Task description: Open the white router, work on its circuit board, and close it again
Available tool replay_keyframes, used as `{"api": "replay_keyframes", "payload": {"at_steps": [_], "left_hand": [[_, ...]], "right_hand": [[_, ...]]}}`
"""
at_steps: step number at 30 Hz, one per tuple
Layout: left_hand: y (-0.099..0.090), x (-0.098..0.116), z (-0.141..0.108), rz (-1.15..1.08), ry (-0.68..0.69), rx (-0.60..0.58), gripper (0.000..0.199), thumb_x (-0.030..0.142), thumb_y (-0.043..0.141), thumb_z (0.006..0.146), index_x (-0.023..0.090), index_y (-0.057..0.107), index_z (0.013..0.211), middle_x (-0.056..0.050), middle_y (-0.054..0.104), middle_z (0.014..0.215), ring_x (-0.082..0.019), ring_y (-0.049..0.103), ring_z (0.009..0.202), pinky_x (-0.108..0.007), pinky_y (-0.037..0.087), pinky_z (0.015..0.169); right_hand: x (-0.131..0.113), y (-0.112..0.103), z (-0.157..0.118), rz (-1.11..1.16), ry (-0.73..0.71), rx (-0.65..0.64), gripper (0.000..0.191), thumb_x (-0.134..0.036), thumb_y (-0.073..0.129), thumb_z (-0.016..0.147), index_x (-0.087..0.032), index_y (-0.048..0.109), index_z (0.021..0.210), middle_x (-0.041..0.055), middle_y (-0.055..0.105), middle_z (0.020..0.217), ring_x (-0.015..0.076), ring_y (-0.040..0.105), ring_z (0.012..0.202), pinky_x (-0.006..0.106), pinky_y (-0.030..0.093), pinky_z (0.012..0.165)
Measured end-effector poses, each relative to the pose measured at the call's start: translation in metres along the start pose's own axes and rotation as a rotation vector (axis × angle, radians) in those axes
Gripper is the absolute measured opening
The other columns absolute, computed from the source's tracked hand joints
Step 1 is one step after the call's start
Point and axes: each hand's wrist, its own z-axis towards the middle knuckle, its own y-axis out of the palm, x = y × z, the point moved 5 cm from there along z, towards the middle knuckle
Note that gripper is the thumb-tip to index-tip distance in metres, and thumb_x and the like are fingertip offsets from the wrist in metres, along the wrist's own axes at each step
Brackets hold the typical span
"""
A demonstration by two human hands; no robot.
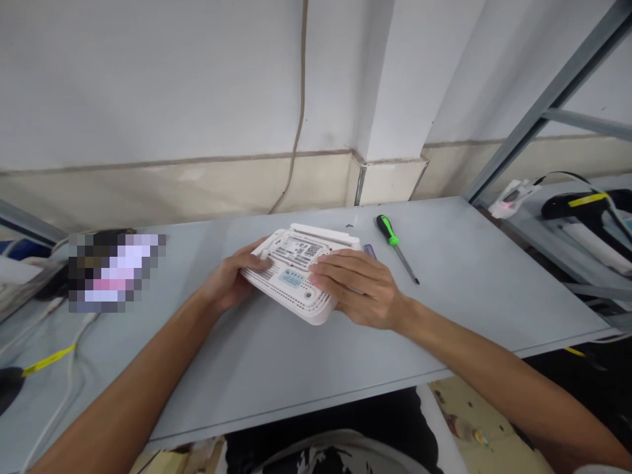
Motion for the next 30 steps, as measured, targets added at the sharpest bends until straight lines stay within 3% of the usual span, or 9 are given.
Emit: {"api": "replay_keyframes", "payload": {"at_steps": [4, 8, 13, 16, 19, 22, 25, 28, 30], "left_hand": [[-0.020, 0.007, 0.002, 0.000, 0.051, 0.163, 0.043, 0.041, 0.080, 0.078, 0.021, 0.079, 0.116, -0.009, 0.081, 0.116, -0.030, 0.075, 0.105, -0.031, 0.063, 0.078], [-0.035, 0.006, 0.005, 0.056, 0.043, 0.308, 0.046, 0.043, 0.091, 0.073, 0.020, 0.075, 0.110, -0.007, 0.081, 0.102, -0.020, 0.074, 0.077, -0.025, 0.059, 0.061], [-0.041, -0.001, 0.005, 0.051, 0.030, 0.436, 0.048, 0.042, 0.095, 0.069, 0.020, 0.070, 0.104, -0.007, 0.080, 0.096, -0.020, 0.075, 0.072, -0.026, 0.057, 0.056], [-0.039, -0.006, 0.004, 0.081, 0.037, 0.519, 0.051, 0.042, 0.096, 0.067, 0.022, 0.067, 0.104, -0.005, 0.079, 0.092, -0.021, 0.075, 0.072, -0.027, 0.057, 0.056], [-0.033, -0.013, 0.004, 0.136, 0.082, 0.582, 0.050, 0.043, 0.092, 0.071, 0.023, 0.061, 0.105, -0.005, 0.078, 0.091, -0.023, 0.075, 0.076, -0.028, 0.056, 0.057], [-0.024, -0.022, 0.004, 0.241, 0.157, 0.583, 0.049, 0.052, 0.086, 0.079, 0.023, 0.058, 0.107, -0.006, 0.076, 0.098, -0.023, 0.075, 0.084, -0.030, 0.056, 0.064], [-0.013, -0.026, 0.002, 0.386, 0.206, 0.547, 0.048, 0.057, 0.081, 0.085, 0.022, 0.059, 0.110, -0.007, 0.075, 0.106, -0.024, 0.073, 0.093, -0.033, 0.056, 0.071], [-0.002, -0.022, -0.003, 0.527, 0.208, 0.511, 0.043, 0.058, 0.076, 0.090, 0.023, 0.059, 0.109, -0.008, 0.074, 0.106, -0.026, 0.072, 0.097, -0.036, 0.055, 0.075], [0.003, -0.019, -0.007, 0.599, 0.180, 0.509, 0.040, 0.057, 0.075, 0.091, 0.023, 0.058, 0.106, -0.008, 0.073, 0.104, -0.028, 0.070, 0.095, -0.038, 0.054, 0.075]], "right_hand": [[0.005, 0.010, -0.007, 0.016, -0.040, -0.072, 0.033, -0.017, 0.070, 0.099, -0.021, 0.068, 0.132, 0.0036, 0.078, 0.133, 0.0158, 0.068, 0.134, 0.039, 0.061, 0.116], [0.011, 0.020, -0.013, 0.030, -0.025, -0.173, 0.037, -0.009, 0.064, 0.101, -0.021, 0.064, 0.136, 0.0046, 0.074, 0.140, 0.0165, 0.060, 0.143, 0.043, 0.056, 0.121], [0.036, 0.014, -0.019, 0.020, 0.214, -0.247, 0.053, 0.005, 0.048, 0.095, -0.020, 0.064, 0.138, 0.0082, 0.075, 0.137, 0.0210, 0.066, 0.135, 0.048, 0.059, 0.114], [0.078, 0.000, -0.023, -0.064, 0.491, -0.270, 0.054, 0.006, 0.047, 0.085, -0.021, 0.072, 0.126, 0.0069, 0.080, 0.113, 0.0246, 0.074, 0.107, 0.046, 0.064, 0.092], [0.124, 0.002, -0.025, -0.158, 0.698, -0.453, 0.037, -0.001, 0.052, 0.088, -0.019, 0.077, 0.110, 0.0094, 0.079, 0.107, 0.0280, 0.072, 0.103, 0.046, 0.059, 0.090], [0.158, 0.023, -0.027, -0.096, 0.787, -0.690, 0.028, -0.014, 0.063, 0.093, -0.017, 0.076, 0.117, 0.0138, 0.075, 0.121, 0.0264, 0.071, 0.102, 0.042, 0.055, 0.091], [0.175, 0.044, -0.031, -0.048, 0.820, -0.751, 0.023, -0.017, 0.071, 0.089, -0.014, 0.075, 0.111, 0.0139, 0.076, 0.111, 0.0230, 0.071, 0.095, 0.035, 0.052, 0.087], [0.181, 0.059, -0.037, -0.009, 0.816, -0.784, 0.012, -0.008, 0.063, 0.089, -0.014, 0.073, 0.093, 0.0092, 0.076, 0.095, 0.0188, 0.068, 0.087, 0.029, 0.049, 0.083], [0.182, 0.062, -0.042, -0.004, 0.809, -0.800, 0.019, -0.002, 0.057, 0.086, -0.016, 0.069, 0.082, 0.0074, 0.075, 0.086, 0.0180, 0.066, 0.082, 0.029, 0.046, 0.079]]}}
